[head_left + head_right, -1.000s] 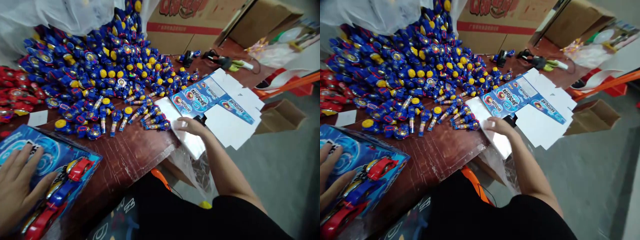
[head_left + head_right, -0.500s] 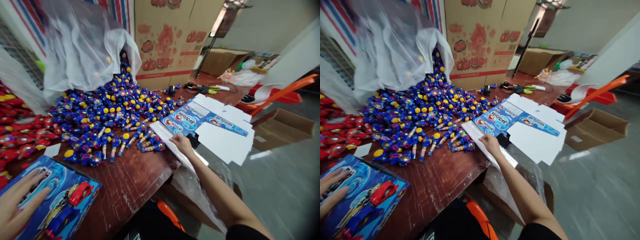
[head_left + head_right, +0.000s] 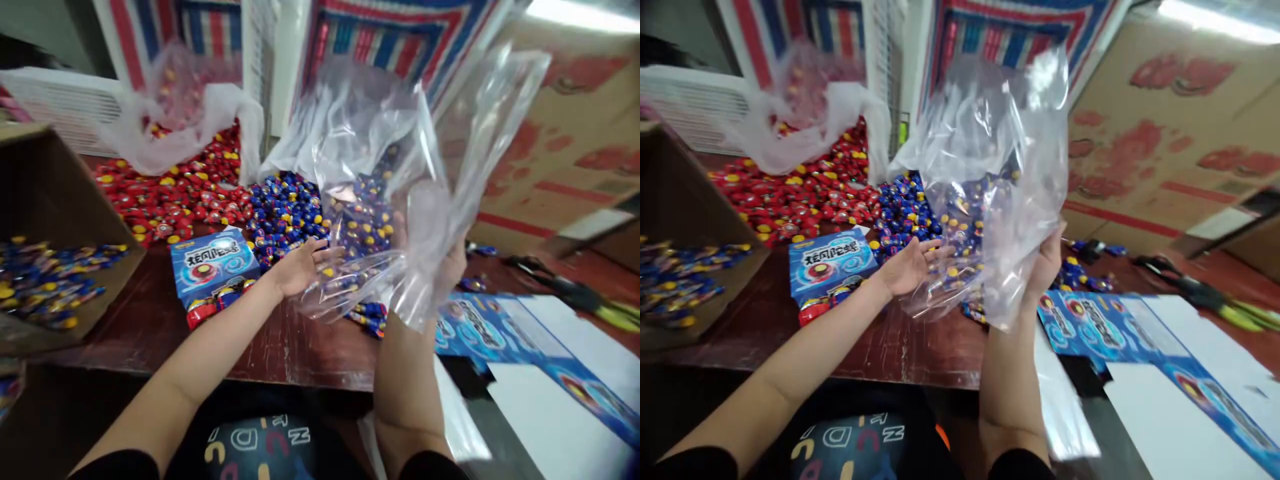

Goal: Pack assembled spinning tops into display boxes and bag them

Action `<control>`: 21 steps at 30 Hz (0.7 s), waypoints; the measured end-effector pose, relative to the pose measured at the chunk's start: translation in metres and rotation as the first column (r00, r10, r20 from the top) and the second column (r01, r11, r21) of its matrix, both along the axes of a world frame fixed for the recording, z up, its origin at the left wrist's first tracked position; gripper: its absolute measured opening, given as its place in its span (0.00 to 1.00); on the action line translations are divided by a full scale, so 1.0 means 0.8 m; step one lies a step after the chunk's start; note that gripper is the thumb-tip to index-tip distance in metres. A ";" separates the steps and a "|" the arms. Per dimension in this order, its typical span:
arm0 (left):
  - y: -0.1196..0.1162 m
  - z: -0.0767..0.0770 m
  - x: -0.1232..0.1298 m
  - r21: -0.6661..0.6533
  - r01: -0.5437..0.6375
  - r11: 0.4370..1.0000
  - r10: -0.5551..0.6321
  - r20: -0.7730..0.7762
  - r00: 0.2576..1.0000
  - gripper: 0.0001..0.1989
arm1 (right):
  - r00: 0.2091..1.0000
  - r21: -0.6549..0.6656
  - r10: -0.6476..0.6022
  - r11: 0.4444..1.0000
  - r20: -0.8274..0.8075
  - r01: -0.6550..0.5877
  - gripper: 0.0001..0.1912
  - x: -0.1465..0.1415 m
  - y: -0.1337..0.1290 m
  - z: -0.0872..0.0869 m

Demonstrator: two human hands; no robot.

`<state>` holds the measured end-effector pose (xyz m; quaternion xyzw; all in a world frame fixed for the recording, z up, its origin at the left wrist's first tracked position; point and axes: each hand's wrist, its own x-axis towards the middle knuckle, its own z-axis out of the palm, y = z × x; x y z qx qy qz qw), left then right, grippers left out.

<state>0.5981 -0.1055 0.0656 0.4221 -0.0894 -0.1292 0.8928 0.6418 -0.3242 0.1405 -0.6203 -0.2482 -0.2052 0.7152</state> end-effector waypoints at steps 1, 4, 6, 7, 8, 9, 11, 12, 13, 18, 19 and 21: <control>0.005 0.003 -0.006 -0.068 -0.050 0.996 0.052 0.026 0.998 0.36 | 0.999 0.042 0.045 0.998 -0.011 -0.044 0.41 0.008 0.008 -0.014; 0.043 0.023 -0.027 -0.014 -0.368 0.930 0.367 0.128 0.921 0.28 | 0.997 -0.001 0.065 0.998 -0.033 -0.065 0.42 0.023 0.005 -0.041; 0.076 0.045 -0.040 0.072 -0.559 0.826 0.536 0.209 0.818 0.21 | 0.999 -0.044 -0.032 0.999 0.005 0.033 0.42 0.016 -0.009 -0.037; 0.090 0.058 -0.047 0.124 -0.620 0.775 0.573 0.275 0.772 0.18 | 0.992 -0.030 -0.111 0.993 0.066 0.113 0.36 0.006 -0.014 -0.028; 0.100 0.073 -0.053 0.196 -0.651 0.733 0.564 0.360 0.743 0.14 | 0.973 -0.006 -0.171 0.985 0.153 0.174 0.29 -0.007 -0.015 -0.015; 0.105 0.088 -0.060 0.300 -0.656 0.693 0.498 0.459 0.736 0.11 | 0.946 0.013 -0.185 0.982 0.267 0.188 0.23 -0.023 -0.012 0.002; 0.099 0.118 -0.074 0.560 -0.618 0.552 0.214 0.621 0.754 0.07 | 0.836 -0.134 -0.013 0.986 0.548 0.103 0.25 -0.054 0.010 0.046; 0.091 0.132 -0.082 0.669 -0.584 0.460 0.042 0.641 0.767 0.06 | 0.749 -0.320 0.212 0.947 0.628 0.000 0.34 -0.065 0.027 0.069; 0.083 0.146 -0.089 0.744 -0.553 0.376 -0.102 0.626 0.773 0.06 | 0.640 -0.574 0.476 0.816 0.603 -0.066 0.40 -0.072 0.046 0.091; 0.094 0.192 -0.134 0.872 -0.476 0.113 -0.265 0.488 0.831 0.09 | 0.535 -0.937 0.843 0.228 0.054 -0.264 0.33 -0.040 0.110 0.139; 0.110 0.197 -0.145 0.884 -0.456 0.104 -0.210 0.467 0.859 0.10 | 0.549 -0.945 0.836 0.171 -0.010 -0.278 0.28 -0.031 0.110 0.136; 0.148 0.204 -0.172 0.906 -0.413 0.090 -0.119 0.421 0.899 0.13 | 0.587 -0.945 0.807 0.137 -0.068 -0.297 0.24 -0.019 0.098 0.125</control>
